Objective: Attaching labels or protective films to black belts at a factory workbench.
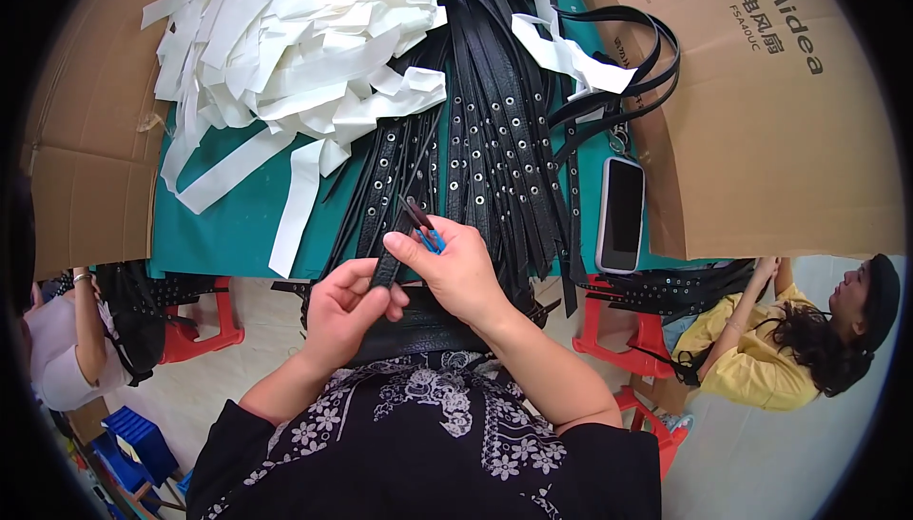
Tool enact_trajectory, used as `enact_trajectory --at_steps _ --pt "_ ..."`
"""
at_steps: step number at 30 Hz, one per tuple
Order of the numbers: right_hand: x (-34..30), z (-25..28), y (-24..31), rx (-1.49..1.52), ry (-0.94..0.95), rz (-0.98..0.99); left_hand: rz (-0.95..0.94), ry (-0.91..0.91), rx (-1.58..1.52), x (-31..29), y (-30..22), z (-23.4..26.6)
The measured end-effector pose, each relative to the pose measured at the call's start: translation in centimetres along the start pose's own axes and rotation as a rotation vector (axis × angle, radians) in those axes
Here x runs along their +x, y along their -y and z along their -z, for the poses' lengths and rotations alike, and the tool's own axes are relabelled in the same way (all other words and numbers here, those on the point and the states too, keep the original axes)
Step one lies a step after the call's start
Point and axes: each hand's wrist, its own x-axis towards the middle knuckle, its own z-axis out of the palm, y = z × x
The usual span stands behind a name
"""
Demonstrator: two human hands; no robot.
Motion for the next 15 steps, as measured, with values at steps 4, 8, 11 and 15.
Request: enact_trajectory --at_steps 4,8,11,15 --pt "-1.2 0.4 1.7 -0.867 -0.217 0.437 0.079 -0.044 -0.147 0.2 -0.3 0.6" --pt "-2.5 2.2 2.4 -1.223 -0.156 0.767 0.089 -0.016 -0.162 0.2 -0.5 0.5" --pt "-2.5 2.3 2.6 -1.261 -0.121 0.795 0.090 0.003 -0.149 0.3 -0.4 0.4" --pt "-2.1 2.5 3.2 -1.290 -0.057 0.838 0.088 0.015 -0.111 0.3 -0.6 0.4"
